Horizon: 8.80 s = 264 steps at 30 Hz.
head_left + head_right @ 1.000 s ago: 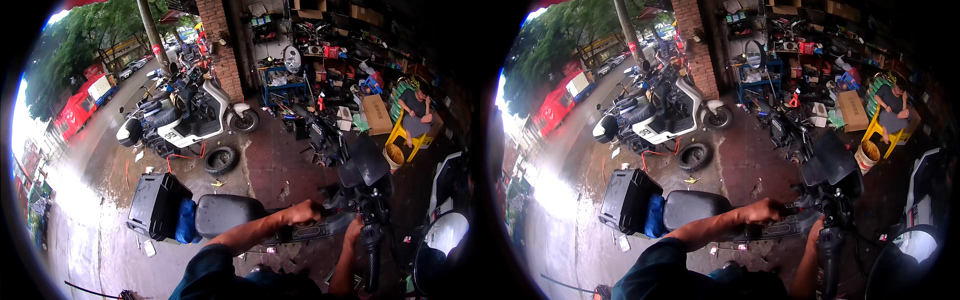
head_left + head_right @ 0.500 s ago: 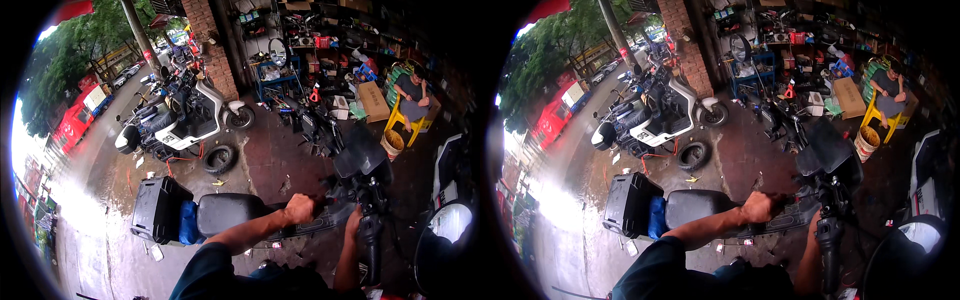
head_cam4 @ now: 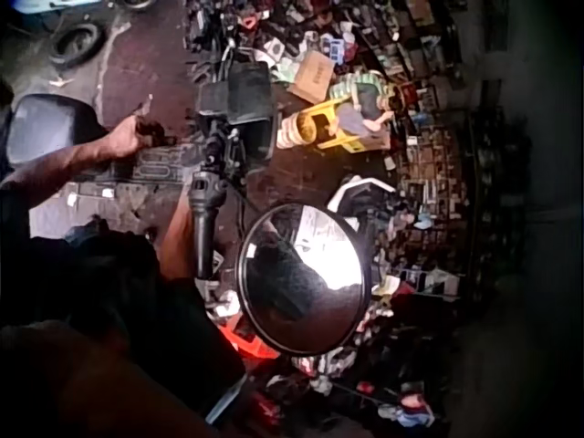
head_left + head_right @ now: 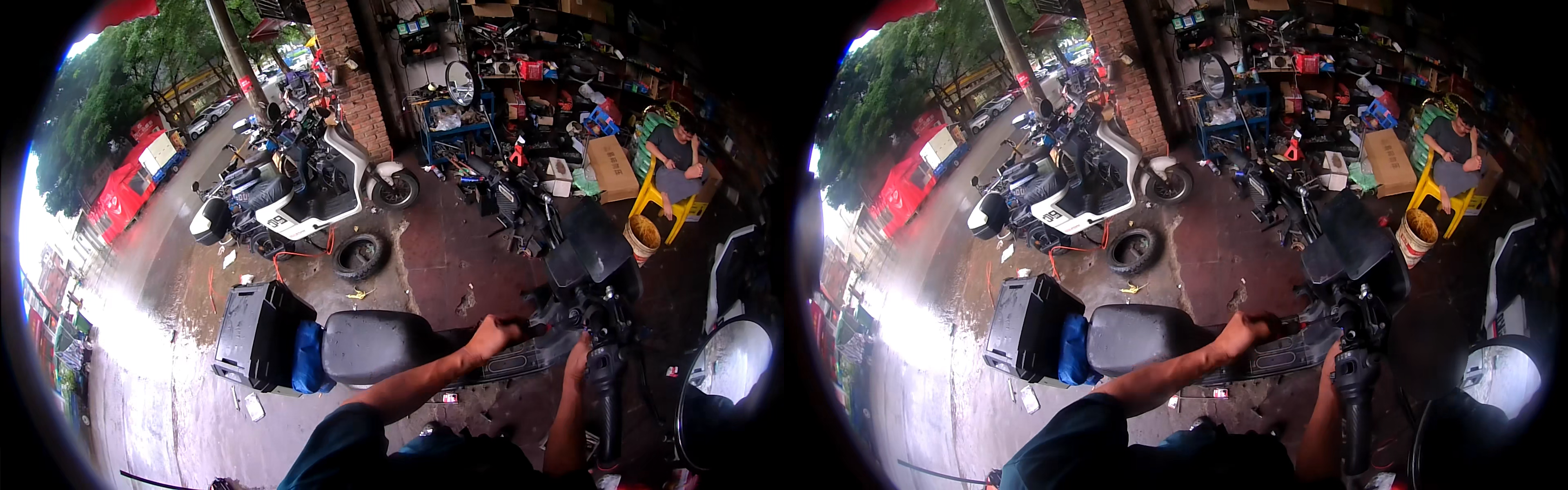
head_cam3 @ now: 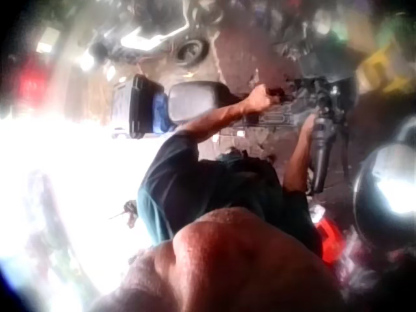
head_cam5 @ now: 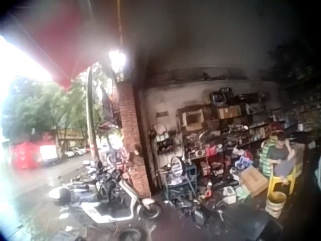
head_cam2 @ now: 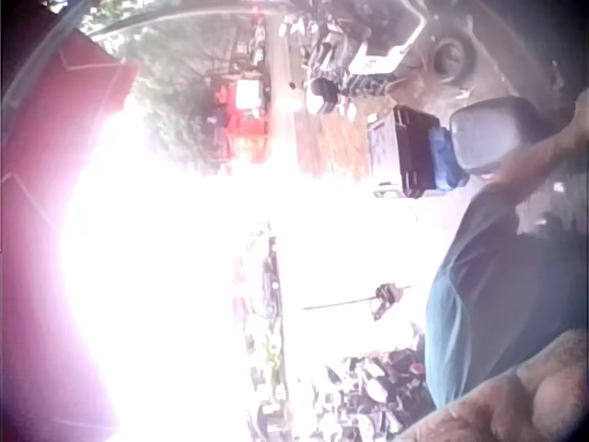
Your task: The person removes screws and detaches plastic body panels from an electric scooter using a screwdriver. Then, the person positions a plastic panel onto the scooter and fastens it in place with screws using the screwdriver.
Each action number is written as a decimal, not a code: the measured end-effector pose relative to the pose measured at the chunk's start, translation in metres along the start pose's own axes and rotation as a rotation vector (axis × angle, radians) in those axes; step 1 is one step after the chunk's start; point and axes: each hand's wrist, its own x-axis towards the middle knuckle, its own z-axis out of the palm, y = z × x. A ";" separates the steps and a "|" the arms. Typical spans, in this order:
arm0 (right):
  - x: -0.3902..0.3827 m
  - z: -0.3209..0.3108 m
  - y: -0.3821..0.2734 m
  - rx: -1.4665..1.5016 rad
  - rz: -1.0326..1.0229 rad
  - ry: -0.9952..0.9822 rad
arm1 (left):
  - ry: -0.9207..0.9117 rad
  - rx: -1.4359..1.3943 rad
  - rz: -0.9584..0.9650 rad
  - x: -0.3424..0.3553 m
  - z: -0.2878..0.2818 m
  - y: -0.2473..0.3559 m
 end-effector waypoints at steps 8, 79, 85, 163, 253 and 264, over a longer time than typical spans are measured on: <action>0.002 -0.006 0.003 -0.122 -0.236 0.183 | -0.032 0.942 0.183 0.002 -0.003 0.015; 0.038 -0.017 -0.010 0.541 -0.292 -0.014 | 0.024 1.369 0.207 0.003 0.004 0.027; 0.037 -0.073 -0.023 0.838 -0.069 -0.148 | -0.003 1.246 -0.020 -0.039 -0.033 0.018; -0.041 0.252 0.192 1.830 -0.169 -0.413 | 0.666 -0.393 0.272 0.126 0.125 -0.523; -0.115 0.203 0.134 2.005 0.188 -0.786 | 0.446 -0.557 0.789 0.032 0.079 -0.477; -0.124 0.205 0.127 1.969 0.173 -0.769 | 0.431 -0.585 0.777 0.028 0.078 -0.473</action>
